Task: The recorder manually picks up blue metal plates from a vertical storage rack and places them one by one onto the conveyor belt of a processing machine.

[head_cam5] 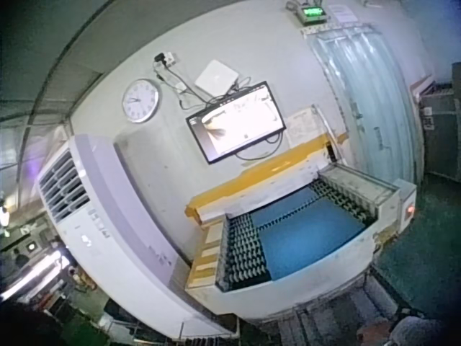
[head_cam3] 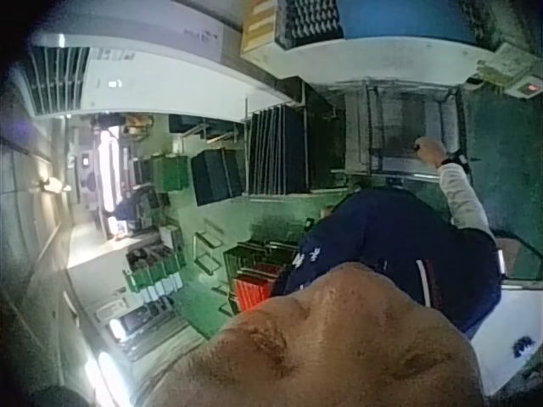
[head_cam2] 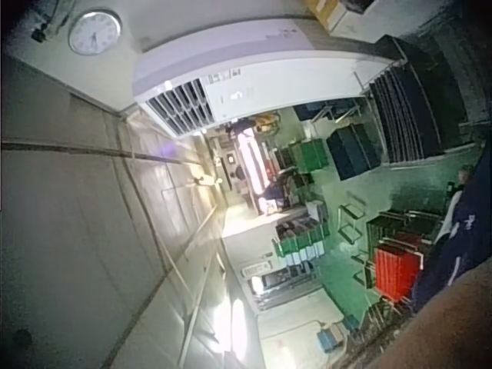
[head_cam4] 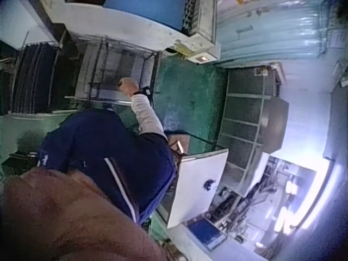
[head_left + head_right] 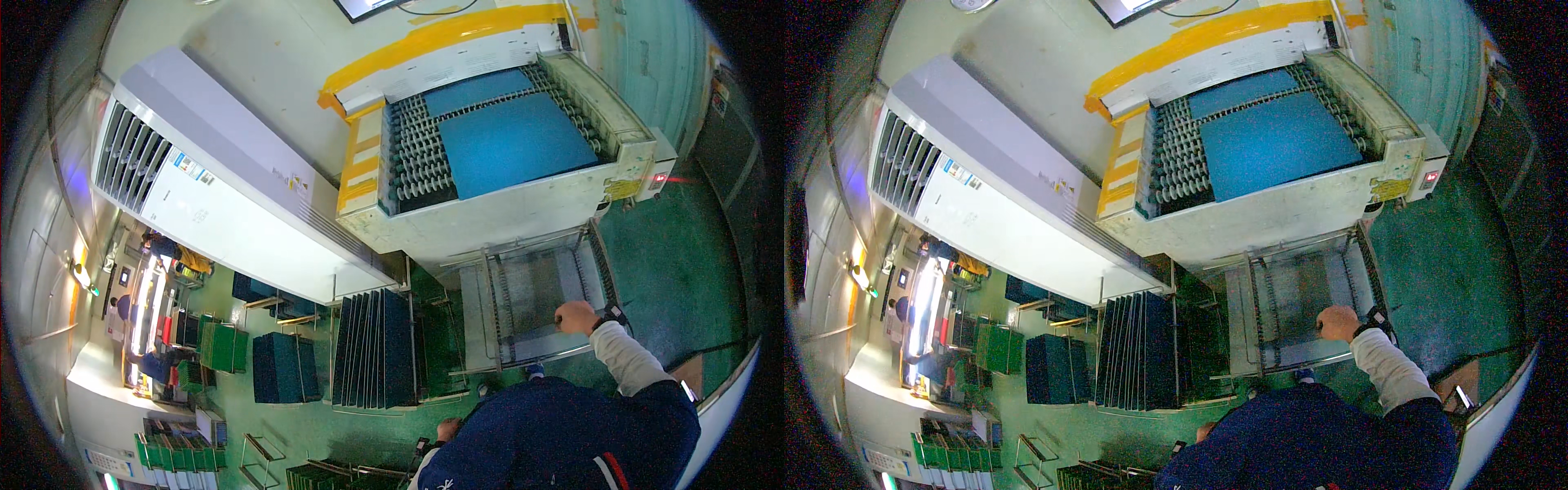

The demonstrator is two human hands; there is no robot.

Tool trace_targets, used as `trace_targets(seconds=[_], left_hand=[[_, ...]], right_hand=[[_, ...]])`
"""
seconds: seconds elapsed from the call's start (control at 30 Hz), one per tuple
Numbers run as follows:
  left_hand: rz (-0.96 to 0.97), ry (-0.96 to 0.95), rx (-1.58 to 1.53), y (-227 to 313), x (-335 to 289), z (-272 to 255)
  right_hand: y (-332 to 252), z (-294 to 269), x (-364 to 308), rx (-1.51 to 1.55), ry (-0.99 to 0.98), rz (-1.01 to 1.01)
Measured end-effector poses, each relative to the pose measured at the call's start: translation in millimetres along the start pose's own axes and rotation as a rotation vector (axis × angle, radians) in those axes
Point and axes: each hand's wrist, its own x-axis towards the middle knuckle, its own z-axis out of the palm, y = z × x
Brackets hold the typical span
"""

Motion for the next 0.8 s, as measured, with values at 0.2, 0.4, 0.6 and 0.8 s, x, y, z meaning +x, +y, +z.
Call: trace_targets(seconds=[0.2,0.4,0.6,0.8], left_hand=[[-0.041,-0.14,0.072,4,3,-7],[0.007,-0.049,0.103,23,-7,-29],[0.129,0.077,0.047,10,-11,-19],[0.181,0.092,0.028,11,-5,-18]], right_hand=[[1,0,1,0.014,-0.001,0.005],[0,-2,-2,0.0,-0.016,0.002],[-6,-7,-3,-0.027,-0.02,-0.009],[-1,-4,-4,-0.003,-0.006,0.002]])
